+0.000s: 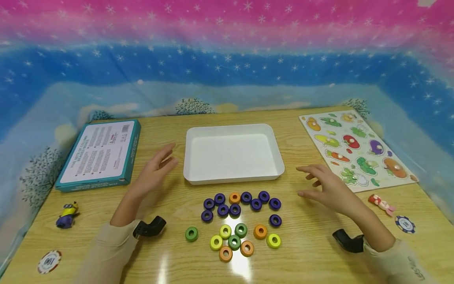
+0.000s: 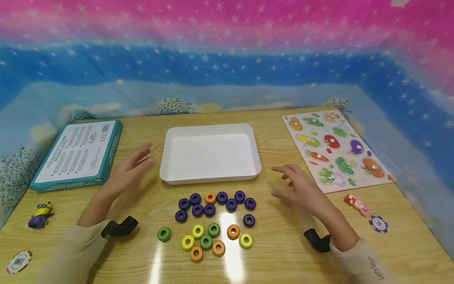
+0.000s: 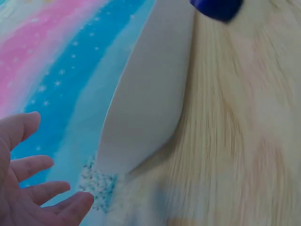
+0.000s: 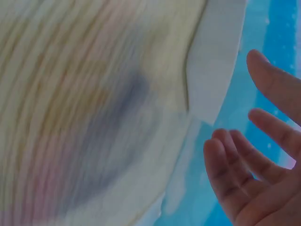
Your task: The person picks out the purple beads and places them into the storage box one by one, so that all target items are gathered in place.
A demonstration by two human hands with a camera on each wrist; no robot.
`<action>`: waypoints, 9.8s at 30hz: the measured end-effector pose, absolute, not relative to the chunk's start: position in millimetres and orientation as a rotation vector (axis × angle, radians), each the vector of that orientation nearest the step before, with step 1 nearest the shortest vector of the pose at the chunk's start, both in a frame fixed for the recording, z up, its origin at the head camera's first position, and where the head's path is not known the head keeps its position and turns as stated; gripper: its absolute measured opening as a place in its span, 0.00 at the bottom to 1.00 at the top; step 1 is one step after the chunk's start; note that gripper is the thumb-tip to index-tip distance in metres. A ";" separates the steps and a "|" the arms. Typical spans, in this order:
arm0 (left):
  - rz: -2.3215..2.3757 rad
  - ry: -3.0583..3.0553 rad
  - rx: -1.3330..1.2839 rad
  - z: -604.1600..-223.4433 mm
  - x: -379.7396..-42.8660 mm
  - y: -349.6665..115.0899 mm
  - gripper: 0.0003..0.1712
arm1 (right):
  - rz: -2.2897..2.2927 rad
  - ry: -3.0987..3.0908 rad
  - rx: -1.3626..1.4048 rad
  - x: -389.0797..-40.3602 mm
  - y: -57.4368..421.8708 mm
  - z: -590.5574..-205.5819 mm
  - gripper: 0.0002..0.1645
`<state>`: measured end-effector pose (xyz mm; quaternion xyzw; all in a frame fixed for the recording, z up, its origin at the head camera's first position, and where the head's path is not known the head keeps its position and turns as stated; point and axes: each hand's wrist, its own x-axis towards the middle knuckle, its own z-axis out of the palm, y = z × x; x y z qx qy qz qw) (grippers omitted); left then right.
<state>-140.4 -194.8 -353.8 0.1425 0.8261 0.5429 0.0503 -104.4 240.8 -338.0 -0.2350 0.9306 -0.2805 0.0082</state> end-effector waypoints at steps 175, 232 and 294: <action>1.778 2.387 0.591 -399.5 -139.6 -172.0 0.31 | -0.423 2.628 -0.856 -226.5 154.7 -338.4 0.25; 1.717 2.438 0.471 -368.8 -127.6 -162.9 0.30 | -0.824 2.480 -1.084 -168.5 192.8 -311.7 0.20; 1.614 2.683 0.566 -368.8 -124.3 -157.7 0.30 | -0.571 2.788 -1.024 -210.8 160.1 -299.7 0.23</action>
